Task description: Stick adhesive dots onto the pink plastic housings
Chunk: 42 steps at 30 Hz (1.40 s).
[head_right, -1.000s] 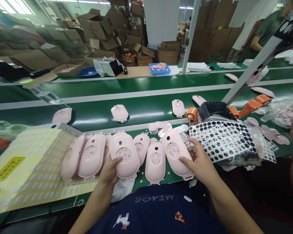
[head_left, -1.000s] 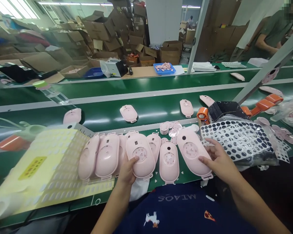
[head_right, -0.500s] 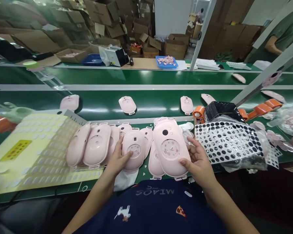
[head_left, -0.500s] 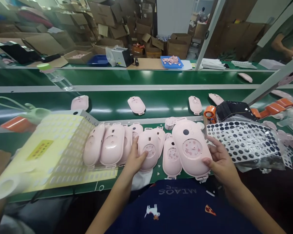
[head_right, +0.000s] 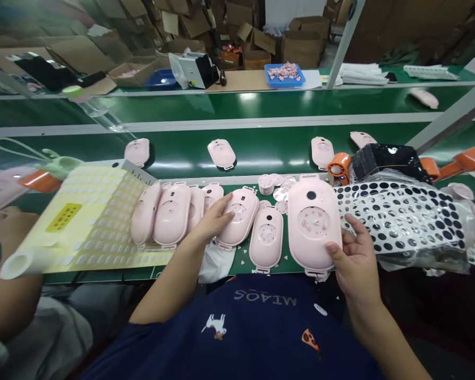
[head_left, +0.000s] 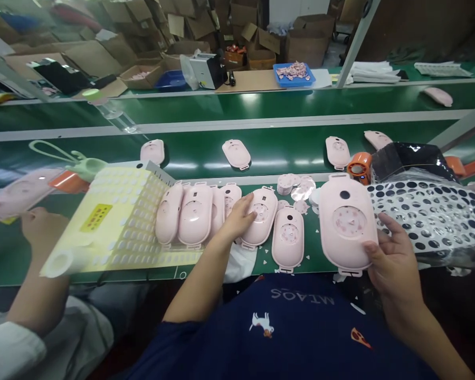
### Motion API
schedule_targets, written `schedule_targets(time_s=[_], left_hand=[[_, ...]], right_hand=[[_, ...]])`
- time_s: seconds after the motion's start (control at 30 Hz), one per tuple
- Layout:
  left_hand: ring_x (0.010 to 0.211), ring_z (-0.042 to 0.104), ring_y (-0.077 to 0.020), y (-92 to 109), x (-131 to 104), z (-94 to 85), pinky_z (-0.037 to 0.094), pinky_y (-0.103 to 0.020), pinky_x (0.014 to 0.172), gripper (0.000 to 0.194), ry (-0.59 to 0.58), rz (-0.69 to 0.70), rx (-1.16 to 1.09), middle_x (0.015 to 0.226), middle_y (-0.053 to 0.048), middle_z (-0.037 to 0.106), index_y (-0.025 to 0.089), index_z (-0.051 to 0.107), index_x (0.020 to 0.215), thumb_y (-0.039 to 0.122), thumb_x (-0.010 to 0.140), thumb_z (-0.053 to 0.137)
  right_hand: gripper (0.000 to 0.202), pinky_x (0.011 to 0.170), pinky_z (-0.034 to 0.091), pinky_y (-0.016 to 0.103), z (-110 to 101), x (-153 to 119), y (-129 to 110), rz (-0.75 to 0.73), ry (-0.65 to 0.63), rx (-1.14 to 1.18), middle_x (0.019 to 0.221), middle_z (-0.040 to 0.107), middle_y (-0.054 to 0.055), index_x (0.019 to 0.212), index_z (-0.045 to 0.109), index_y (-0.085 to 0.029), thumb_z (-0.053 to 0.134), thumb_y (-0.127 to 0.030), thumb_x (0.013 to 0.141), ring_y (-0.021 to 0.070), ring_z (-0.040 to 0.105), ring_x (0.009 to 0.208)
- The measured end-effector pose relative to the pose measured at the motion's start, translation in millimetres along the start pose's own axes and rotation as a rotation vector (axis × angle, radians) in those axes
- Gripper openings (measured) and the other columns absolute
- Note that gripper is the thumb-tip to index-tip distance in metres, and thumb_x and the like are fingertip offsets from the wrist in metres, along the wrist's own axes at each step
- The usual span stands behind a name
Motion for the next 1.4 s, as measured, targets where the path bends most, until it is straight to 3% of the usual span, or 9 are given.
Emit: schedule_targets(time_s=[0.17, 0.23, 0.33, 0.43, 0.53, 0.67, 0.77, 0.97, 1.4], left_hand=[[0.157, 0.020, -0.0332, 33, -43, 13.2, 0.010, -0.047, 0.128, 0.087, 0.134, 0.292, 0.055, 0.167, -0.014, 0.032, 0.023, 0.041, 0.154, 0.036, 0.078, 0.080], [0.152, 0.034, -0.0335, 43, -62, 31.9, 0.022, -0.049, 0.126, 0.088, -0.043, 0.351, -0.136, 0.162, -0.016, 0.039, 0.025, 0.035, 0.156, 0.050, 0.083, 0.076], [0.140, 0.049, -0.0385, 51, -81, 64.3, 0.036, -0.052, 0.118, 0.098, -0.461, 0.199, -0.418, 0.149, -0.020, 0.054, 0.020, 0.040, 0.153, 0.069, 0.076, 0.075], [0.133, 0.055, -0.0390, 52, -86, 77.7, 0.043, -0.050, 0.113, 0.087, -0.448, 0.076, -0.463, 0.141, -0.019, 0.062, 0.016, 0.054, 0.140, 0.062, 0.071, 0.082], [0.124, 0.062, -0.0376, 55, -89, 71.5, 0.048, -0.048, 0.107, 0.075, -0.354, 0.041, -0.410, 0.131, -0.017, 0.068, 0.016, 0.061, 0.130, 0.053, 0.070, 0.086], [0.121, 0.063, -0.0384, 65, -99, 60.8, 0.050, -0.047, 0.104, 0.069, -0.427, 0.025, -0.306, 0.127, -0.015, 0.071, 0.016, 0.066, 0.127, 0.047, 0.069, 0.087], [0.117, 0.065, -0.0382, 72, -106, 58.4, 0.052, -0.047, 0.102, 0.065, -0.473, 0.084, -0.197, 0.125, -0.014, 0.072, 0.015, 0.066, 0.128, 0.039, 0.071, 0.084], [0.112, 0.069, -0.0363, 81, -113, 58.1, 0.055, -0.045, 0.099, 0.055, -0.500, 0.246, -0.050, 0.125, -0.013, 0.073, 0.015, 0.068, 0.127, 0.029, 0.075, 0.078], [0.099, 0.072, -0.0357, 74, -121, 57.7, 0.057, -0.047, 0.094, 0.050, -0.470, 0.263, 0.039, 0.112, -0.013, 0.075, 0.018, 0.070, 0.120, 0.029, 0.071, 0.080]], right_hand=[[0.091, 0.106, 0.051, 0.052, 5, -4, -6, 0.031, 0.007, 0.126, 0.141, 0.061, 0.018, 0.145, 0.046, -0.025, 0.085, -0.058, 0.070, 0.0356, 0.057, 0.133], [0.091, 0.110, 0.049, 0.052, 19, -9, -8, 0.053, -0.070, 0.197, 0.148, 0.056, 0.017, 0.145, 0.045, -0.026, 0.085, -0.059, 0.071, 0.0348, 0.054, 0.137], [0.089, 0.111, 0.049, 0.050, 42, -14, -8, 0.061, -0.259, 0.244, 0.150, 0.053, 0.015, 0.146, 0.041, -0.029, 0.084, -0.057, 0.073, 0.0309, 0.057, 0.133], [0.084, 0.102, 0.054, 0.047, 50, -9, -5, 0.060, -0.475, 0.171, 0.136, 0.060, 0.014, 0.145, 0.041, -0.030, 0.082, -0.055, 0.076, 0.0259, 0.066, 0.114], [0.076, 0.093, 0.057, 0.044, 40, 6, -7, 0.040, -0.450, 0.131, 0.126, 0.061, 0.011, 0.141, 0.047, -0.031, 0.078, -0.061, 0.078, 0.0222, 0.068, 0.100], [0.096, 0.099, 0.054, 0.045, 33, 19, -25, 0.040, -0.507, 0.225, 0.141, 0.056, 0.012, 0.152, 0.032, -0.035, 0.078, -0.068, 0.074, 0.0257, 0.064, 0.115], [0.102, 0.102, 0.052, 0.046, 38, 18, -39, 0.083, -0.567, 0.281, 0.134, 0.063, 0.010, 0.158, 0.024, -0.035, 0.076, -0.067, 0.076, 0.0267, 0.064, 0.119], [0.072, 0.102, 0.052, 0.040, 46, 12, -47, 0.163, -0.528, 0.356, 0.130, 0.068, 0.007, 0.136, 0.056, -0.026, 0.080, -0.052, 0.074, 0.0261, 0.063, 0.120], [0.058, 0.090, 0.059, 0.038, 49, 1, -48, 0.198, -0.529, 0.455, 0.105, 0.075, 0.005, 0.118, 0.063, -0.022, 0.087, -0.047, 0.071, 0.0213, 0.070, 0.097]])
Point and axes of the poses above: each hand's wrist, its own x-axis towards the middle knuckle, its own z-axis out of the palm, y = z × x, the point moved 1 cm from there along x, towards the middle knuckle
